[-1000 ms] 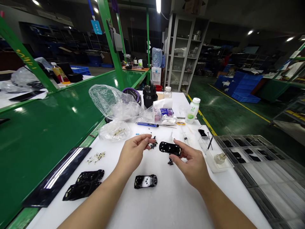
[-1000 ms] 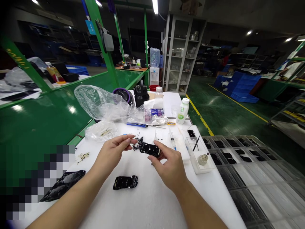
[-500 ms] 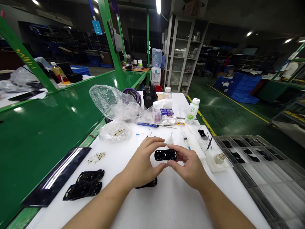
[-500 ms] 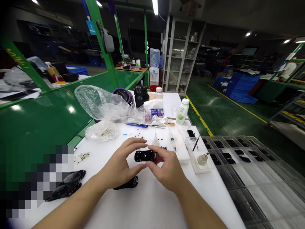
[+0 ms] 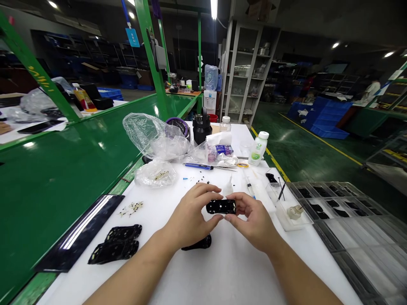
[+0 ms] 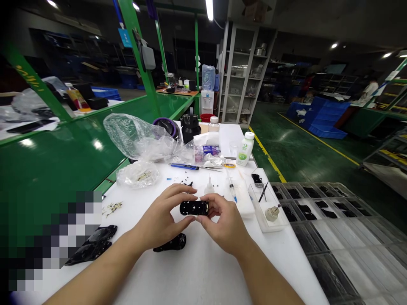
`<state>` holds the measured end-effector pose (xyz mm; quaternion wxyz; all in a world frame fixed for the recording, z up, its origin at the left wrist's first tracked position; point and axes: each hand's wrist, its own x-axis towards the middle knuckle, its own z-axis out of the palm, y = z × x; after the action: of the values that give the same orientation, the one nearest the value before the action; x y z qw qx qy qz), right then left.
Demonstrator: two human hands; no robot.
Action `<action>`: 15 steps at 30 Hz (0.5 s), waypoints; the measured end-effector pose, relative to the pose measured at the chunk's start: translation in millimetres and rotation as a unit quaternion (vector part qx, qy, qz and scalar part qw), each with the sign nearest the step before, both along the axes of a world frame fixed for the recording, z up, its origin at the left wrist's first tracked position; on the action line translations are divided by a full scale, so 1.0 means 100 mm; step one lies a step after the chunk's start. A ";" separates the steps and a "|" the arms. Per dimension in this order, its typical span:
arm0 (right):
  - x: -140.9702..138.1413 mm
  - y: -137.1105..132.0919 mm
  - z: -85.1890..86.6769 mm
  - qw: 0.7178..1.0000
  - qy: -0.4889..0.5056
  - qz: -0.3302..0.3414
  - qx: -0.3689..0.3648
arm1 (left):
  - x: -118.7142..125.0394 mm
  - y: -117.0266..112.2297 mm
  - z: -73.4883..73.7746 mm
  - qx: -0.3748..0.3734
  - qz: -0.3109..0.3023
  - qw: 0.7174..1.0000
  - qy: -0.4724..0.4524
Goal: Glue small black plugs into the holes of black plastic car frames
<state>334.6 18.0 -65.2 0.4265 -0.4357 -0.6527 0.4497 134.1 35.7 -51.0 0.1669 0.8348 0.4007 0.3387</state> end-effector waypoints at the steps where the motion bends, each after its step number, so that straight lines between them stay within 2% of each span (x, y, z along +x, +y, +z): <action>1: 0.00 0.00 0.00 1.000 0.000 0.001 -0.003 | 0.01 0.00 0.00 0.009 -0.004 1.000 -0.001; 8: 0.05 0.03 0.01 0.998 0.038 0.042 -0.029 | 0.00 0.02 0.00 0.039 -0.009 0.999 -0.006; 12: 0.01 0.06 0.00 0.998 0.059 -0.003 -0.030 | 0.03 0.03 0.02 0.040 -0.015 0.999 0.009; 15: -0.04 0.10 0.07 0.993 0.097 -0.042 -0.044 | -0.03 0.05 0.01 0.060 0.003 0.998 0.007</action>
<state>331.0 27.8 -58.0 0.4868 -0.4354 -0.5687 0.5000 131.4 41.2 -50.4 0.1126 0.8444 0.3835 0.3566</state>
